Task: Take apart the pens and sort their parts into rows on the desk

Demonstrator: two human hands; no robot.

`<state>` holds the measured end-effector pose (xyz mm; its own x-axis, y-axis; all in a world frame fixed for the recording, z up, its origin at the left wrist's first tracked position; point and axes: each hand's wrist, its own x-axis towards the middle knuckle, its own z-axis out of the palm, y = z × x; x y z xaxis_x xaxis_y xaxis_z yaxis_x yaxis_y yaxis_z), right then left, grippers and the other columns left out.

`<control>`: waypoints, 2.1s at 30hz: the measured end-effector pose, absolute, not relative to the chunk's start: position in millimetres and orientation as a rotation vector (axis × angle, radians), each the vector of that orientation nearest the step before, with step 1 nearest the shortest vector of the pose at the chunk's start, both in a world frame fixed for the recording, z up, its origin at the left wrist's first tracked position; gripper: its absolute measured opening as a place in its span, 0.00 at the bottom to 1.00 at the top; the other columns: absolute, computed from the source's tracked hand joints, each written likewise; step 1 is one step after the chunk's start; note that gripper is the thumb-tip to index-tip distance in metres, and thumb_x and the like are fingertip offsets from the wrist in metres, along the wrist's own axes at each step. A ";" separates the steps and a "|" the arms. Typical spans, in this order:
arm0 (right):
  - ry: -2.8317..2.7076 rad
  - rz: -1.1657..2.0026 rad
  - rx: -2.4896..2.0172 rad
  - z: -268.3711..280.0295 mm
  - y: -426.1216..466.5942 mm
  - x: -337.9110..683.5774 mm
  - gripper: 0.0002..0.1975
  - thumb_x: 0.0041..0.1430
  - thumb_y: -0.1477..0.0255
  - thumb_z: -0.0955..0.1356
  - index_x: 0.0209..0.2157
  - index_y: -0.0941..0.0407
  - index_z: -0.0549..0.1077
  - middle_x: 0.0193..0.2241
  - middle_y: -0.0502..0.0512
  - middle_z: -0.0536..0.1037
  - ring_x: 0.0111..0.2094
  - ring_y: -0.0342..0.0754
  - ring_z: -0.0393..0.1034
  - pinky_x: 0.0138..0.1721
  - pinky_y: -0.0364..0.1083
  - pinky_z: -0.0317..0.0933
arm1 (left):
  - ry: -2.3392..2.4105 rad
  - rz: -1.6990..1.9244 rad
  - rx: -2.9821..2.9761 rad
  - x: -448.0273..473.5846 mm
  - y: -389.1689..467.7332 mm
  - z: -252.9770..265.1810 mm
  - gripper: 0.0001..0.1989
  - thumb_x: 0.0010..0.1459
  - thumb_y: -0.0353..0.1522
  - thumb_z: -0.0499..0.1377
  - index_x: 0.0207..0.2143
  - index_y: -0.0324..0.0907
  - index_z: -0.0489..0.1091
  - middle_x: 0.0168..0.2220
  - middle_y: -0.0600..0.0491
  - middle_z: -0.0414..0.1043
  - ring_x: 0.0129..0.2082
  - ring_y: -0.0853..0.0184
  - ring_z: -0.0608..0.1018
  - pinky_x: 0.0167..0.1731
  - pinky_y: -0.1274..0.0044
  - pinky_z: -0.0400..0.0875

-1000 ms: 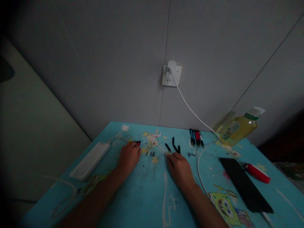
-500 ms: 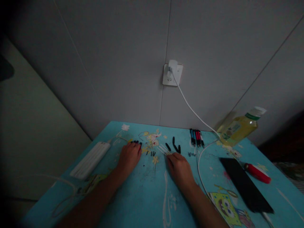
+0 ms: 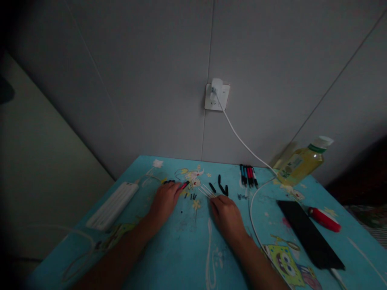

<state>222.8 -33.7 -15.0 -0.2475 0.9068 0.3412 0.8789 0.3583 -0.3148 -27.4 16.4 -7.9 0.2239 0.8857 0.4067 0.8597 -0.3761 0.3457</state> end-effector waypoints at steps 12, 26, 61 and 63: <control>-2.218 0.066 -1.583 -13.9 -33.7 220.0 0.12 0.69 0.71 0.61 0.42 0.54 0.77 0.37 0.56 0.77 0.38 0.49 0.73 0.44 0.45 0.64 | 0.993 1.241 2.052 -3.8 -3.0 -0.1 0.19 0.68 0.30 0.50 0.59 0.47 0.64 0.49 0.47 0.70 0.51 0.61 0.72 0.53 0.69 0.66; -2.256 -0.016 -1.795 6.2 81.5 178.7 0.15 0.69 0.71 0.61 0.51 0.56 0.74 0.45 0.61 0.77 0.45 0.50 0.73 0.47 0.44 0.60 | 0.780 1.145 1.206 31.1 -18.2 -29.3 0.15 0.65 0.44 0.53 0.40 0.41 0.64 0.30 0.55 0.67 0.25 0.73 0.67 0.26 0.80 0.62; -1.876 0.512 -1.270 5.6 -44.2 212.8 0.14 0.69 0.70 0.61 0.47 0.53 0.77 0.42 0.59 0.79 0.43 0.51 0.75 0.47 0.49 0.69 | 0.808 1.264 0.948 29.9 -24.4 -15.1 0.15 0.53 0.38 0.67 0.34 0.41 0.65 0.38 0.50 0.78 0.36 0.64 0.81 0.42 0.70 0.74; -1.865 0.485 -1.267 6.8 -43.2 216.2 0.15 0.68 0.71 0.61 0.50 0.52 0.76 0.42 0.59 0.78 0.44 0.51 0.74 0.48 0.49 0.69 | 0.819 1.263 0.958 30.8 -26.3 -15.2 0.15 0.53 0.39 0.67 0.33 0.42 0.65 0.37 0.51 0.78 0.34 0.64 0.81 0.41 0.70 0.75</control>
<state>216.2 -43.2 6.8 -0.1664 0.8984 0.4065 0.5864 0.4216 -0.6917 30.8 -26.3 -15.2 0.1379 0.9904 0.0122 -0.3929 0.0434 0.9186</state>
